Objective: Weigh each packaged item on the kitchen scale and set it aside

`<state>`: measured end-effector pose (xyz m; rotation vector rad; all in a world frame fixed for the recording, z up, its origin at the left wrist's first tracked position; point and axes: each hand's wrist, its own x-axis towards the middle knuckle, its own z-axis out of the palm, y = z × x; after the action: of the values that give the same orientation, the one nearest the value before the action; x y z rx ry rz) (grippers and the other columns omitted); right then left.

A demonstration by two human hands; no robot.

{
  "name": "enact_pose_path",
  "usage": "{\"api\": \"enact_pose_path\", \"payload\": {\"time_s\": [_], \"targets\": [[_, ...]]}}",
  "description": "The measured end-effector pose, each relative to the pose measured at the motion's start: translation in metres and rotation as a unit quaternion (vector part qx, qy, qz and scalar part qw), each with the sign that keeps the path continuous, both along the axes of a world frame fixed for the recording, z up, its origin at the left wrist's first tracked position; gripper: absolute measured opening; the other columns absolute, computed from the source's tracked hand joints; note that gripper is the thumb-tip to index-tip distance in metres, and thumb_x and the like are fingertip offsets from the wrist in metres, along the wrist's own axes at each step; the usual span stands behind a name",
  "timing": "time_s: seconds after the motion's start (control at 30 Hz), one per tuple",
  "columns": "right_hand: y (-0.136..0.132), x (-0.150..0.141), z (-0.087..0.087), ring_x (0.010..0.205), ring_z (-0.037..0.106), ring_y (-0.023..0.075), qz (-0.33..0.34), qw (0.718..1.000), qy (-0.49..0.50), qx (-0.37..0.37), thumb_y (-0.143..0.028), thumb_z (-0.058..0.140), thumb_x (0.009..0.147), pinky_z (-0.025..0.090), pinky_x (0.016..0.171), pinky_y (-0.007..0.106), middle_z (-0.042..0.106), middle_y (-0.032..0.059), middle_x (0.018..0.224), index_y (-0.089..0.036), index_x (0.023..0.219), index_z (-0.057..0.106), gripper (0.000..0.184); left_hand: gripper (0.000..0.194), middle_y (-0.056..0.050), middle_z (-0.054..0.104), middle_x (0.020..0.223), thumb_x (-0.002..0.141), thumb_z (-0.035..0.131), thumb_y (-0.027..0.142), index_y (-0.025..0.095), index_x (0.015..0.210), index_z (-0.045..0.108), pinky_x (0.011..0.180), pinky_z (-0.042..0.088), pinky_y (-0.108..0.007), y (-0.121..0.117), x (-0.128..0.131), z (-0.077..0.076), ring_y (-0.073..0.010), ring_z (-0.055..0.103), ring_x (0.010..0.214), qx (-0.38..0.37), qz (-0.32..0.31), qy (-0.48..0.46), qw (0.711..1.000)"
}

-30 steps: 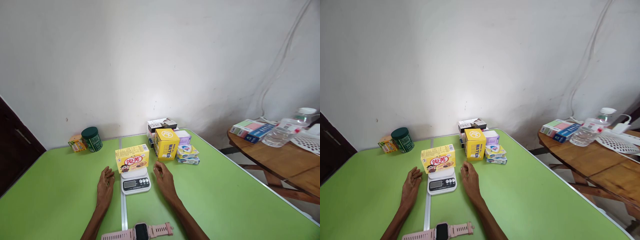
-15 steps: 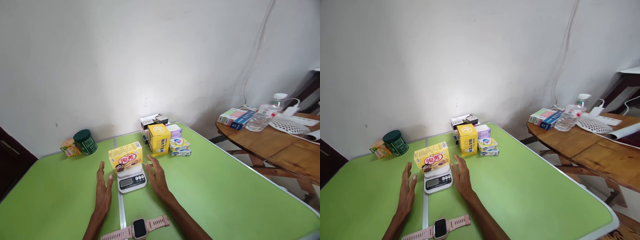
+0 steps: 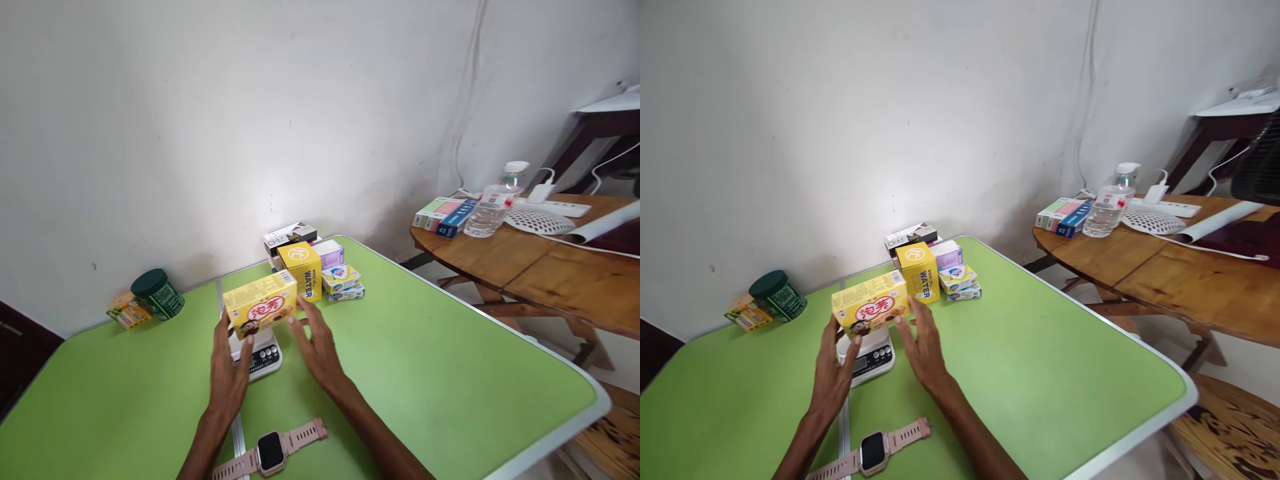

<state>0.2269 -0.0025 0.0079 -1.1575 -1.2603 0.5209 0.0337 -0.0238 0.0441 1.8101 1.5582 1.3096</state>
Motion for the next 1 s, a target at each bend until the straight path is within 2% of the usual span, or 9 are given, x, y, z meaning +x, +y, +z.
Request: {"api": "enact_pose_path", "payload": {"time_s": [0.07, 0.17, 0.3, 0.4, 0.57, 0.7, 0.9, 1.0], "targets": [[-0.008, 0.028, 0.004, 0.125, 0.065, 0.0304, -0.044, 0.999, 0.005, -0.021, -0.058, 0.052, 0.101, 0.058, 0.101, 0.048, 0.063, 0.0162, 0.146, -0.022, 0.147, 0.059, 0.059, 0.073, -0.014, 0.044, 0.164, 0.101, 0.055, 0.048, 0.025, 0.165, 0.028, 0.122, 0.041, -0.049, -0.005, 0.03, -0.001, -0.0309, 0.05, 0.147, -0.008, -0.059, -0.014, 0.998], [-0.021, 0.071, 0.0, 0.123, 0.066, 0.0295, -0.1, 0.994, -0.013, -0.052, -0.061, 0.052, 0.1, 0.057, 0.102, 0.049, 0.063, 0.0158, 0.146, -0.023, 0.145, 0.06, 0.06, 0.079, -0.015, 0.035, 0.169, 0.1, 0.056, 0.045, 0.024, 0.167, 0.019, 0.128, 0.034, -0.048, -0.011, 0.073, -0.018, -0.0296, 0.038, 0.156, -0.032, -0.128, -0.036, 0.991], [-0.037, 0.113, -0.019, 0.118, 0.068, 0.03, -0.137, 0.986, -0.045, -0.088, -0.064, 0.052, 0.097, 0.059, 0.099, 0.049, 0.066, 0.0164, 0.142, -0.022, 0.142, 0.062, 0.063, 0.087, -0.019, 0.03, 0.17, 0.097, 0.058, 0.041, 0.017, 0.168, 0.012, 0.131, 0.027, -0.046, -0.017, 0.113, -0.049, -0.0291, 0.03, 0.16, -0.082, -0.184, -0.052, 0.978], [-0.043, 0.138, -0.033, 0.123, 0.067, 0.0315, -0.16, 0.98, -0.05, -0.107, -0.065, 0.053, 0.096, 0.057, 0.102, 0.049, 0.066, 0.0169, 0.142, -0.021, 0.143, 0.062, 0.065, 0.094, -0.02, 0.021, 0.173, 0.095, 0.06, 0.035, 0.014, 0.169, 0.006, 0.132, 0.023, -0.045, -0.016, 0.133, -0.059, -0.0292, 0.023, 0.162, -0.119, -0.236, -0.036, 0.964], [-0.028, 0.178, -0.034, 0.132, 0.062, 0.0339, -0.185, 0.974, -0.027, -0.129, -0.067, 0.051, 0.093, 0.053, 0.108, 0.05, 0.063, 0.0191, 0.146, -0.016, 0.147, 0.058, 0.075, 0.106, -0.018, 0.004, 0.178, 0.088, 0.065, 0.031, 0.01, 0.169, 0.001, 0.135, 0.01, -0.046, 0.0, 0.174, -0.051, -0.0319, 0.005, 0.166, -0.17, -0.311, -0.003, 0.935], [-0.009, 0.197, -0.026, 0.131, 0.061, 0.0342, -0.177, 0.976, -0.035, -0.124, -0.066, 0.052, 0.092, 0.052, 0.108, 0.051, 0.063, 0.0179, 0.143, -0.018, 0.145, 0.058, 0.072, 0.107, -0.019, -0.005, 0.178, 0.087, 0.063, 0.03, 0.003, 0.167, -0.003, 0.135, 0.005, -0.042, 0.014, 0.202, -0.041, -0.0299, -0.004, 0.166, -0.188, -0.327, 0.033, 0.926], [-0.002, 0.198, -0.025, 0.127, 0.062, 0.038, -0.164, 0.975, -0.067, -0.134, -0.069, 0.053, 0.086, 0.05, 0.106, 0.055, 0.065, 0.0179, 0.135, -0.02, 0.132, 0.062, 0.068, 0.112, -0.023, -0.01, 0.176, 0.083, 0.064, 0.033, -0.003, 0.166, -0.003, 0.135, 0.003, -0.045, 0.024, 0.211, -0.034, -0.0336, -0.009, 0.165, -0.208, -0.309, 0.035, 0.927], [-0.001, 0.199, -0.028, 0.118, 0.065, 0.0423, -0.161, 0.969, -0.099, -0.16, -0.073, 0.053, 0.082, 0.048, 0.103, 0.063, 0.068, 0.0182, 0.13, -0.029, 0.12, 0.066, 0.059, 0.121, -0.021, -0.011, 0.176, 0.08, 0.07, 0.04, 0.0, 0.167, -0.004, 0.134, 0.003, -0.048, 0.033, 0.208, -0.032, -0.0367, -0.01, 0.164, -0.219, -0.306, 0.009, 0.926]]}}
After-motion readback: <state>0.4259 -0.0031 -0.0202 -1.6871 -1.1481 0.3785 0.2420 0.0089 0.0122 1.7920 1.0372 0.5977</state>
